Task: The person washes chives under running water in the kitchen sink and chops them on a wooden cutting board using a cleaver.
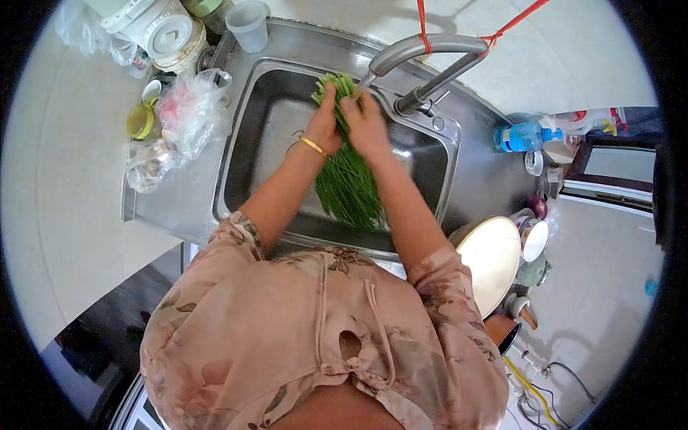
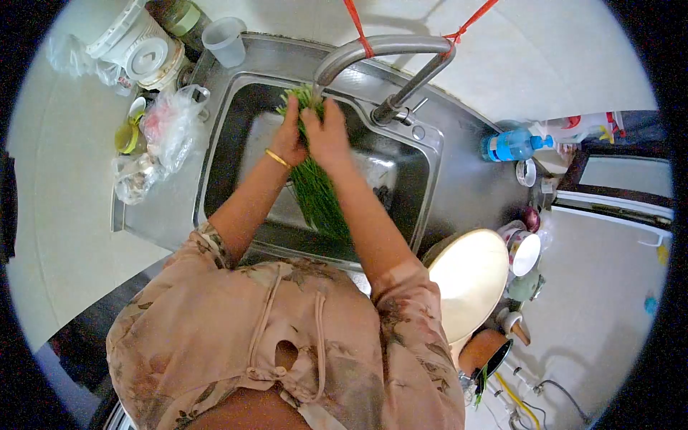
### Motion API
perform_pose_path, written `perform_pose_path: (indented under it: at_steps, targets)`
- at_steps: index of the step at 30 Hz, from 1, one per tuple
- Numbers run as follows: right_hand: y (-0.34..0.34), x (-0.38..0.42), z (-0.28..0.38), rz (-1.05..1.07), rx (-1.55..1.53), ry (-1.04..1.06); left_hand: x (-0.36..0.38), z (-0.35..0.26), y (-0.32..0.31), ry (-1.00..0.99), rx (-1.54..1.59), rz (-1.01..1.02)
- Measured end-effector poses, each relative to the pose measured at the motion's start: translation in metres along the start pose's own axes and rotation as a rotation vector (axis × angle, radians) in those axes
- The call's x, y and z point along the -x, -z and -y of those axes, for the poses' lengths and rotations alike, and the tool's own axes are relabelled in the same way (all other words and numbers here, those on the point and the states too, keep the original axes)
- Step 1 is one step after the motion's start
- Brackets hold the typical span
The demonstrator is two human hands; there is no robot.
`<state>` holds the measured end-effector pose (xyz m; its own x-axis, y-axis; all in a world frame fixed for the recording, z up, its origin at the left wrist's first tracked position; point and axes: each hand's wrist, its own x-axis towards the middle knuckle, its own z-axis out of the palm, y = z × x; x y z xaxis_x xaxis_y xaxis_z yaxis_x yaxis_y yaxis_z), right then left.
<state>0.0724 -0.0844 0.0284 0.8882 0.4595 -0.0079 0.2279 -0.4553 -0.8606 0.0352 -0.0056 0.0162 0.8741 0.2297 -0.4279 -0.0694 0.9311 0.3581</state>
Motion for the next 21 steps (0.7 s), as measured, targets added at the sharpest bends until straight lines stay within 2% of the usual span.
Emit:
perform_pose_path:
  at_steps: [1, 4, 5, 8, 9, 12, 15, 18, 19, 21]
  targets:
    - [-0.011, -0.002, -0.006, -0.055, 0.238, 0.076, 0.001, 0.0, 0.008, 0.051, 0.016, 0.208]
    - [-0.015, -0.009, -0.016, -0.056, 0.093, -0.009, 0.001, 0.001, 0.018, 0.024, 0.086, 0.165]
    - [-0.01, -0.014, -0.018, 0.012, -0.002, -0.091, 0.004, 0.002, 0.022, -0.046, 0.033, 0.207]
    - [-0.014, -0.025, -0.048, 0.082, -0.284, -0.156, 0.004, 0.004, 0.028, -0.069, -0.117, 0.211]
    - [-0.014, -0.021, -0.041, 0.01, -0.244, -0.11, 0.006, 0.002, 0.023, -0.065, -0.097, 0.172]
    - [-0.002, -0.006, -0.004, 0.023, -0.614, -0.288, -0.002, -0.004, 0.031, -0.018, -0.008, 0.157]
    - [-0.002, 0.007, 0.011, 0.025, -0.088, 0.067, -0.016, 0.008, 0.04, -0.077, -0.053, 0.103]
    - [0.006, -0.01, -0.003, 0.168, 0.083, 0.001, -0.001, 0.005, 0.027, 0.093, 0.184, 0.164]
    - [0.013, -0.016, -0.007, 0.261, 0.019, -0.115, 0.005, 0.002, 0.022, 0.111, 0.234, 0.21]
    - [0.016, -0.018, -0.014, 0.296, -0.375, -0.249, 0.005, -0.002, 0.027, 0.119, 0.253, 0.301]
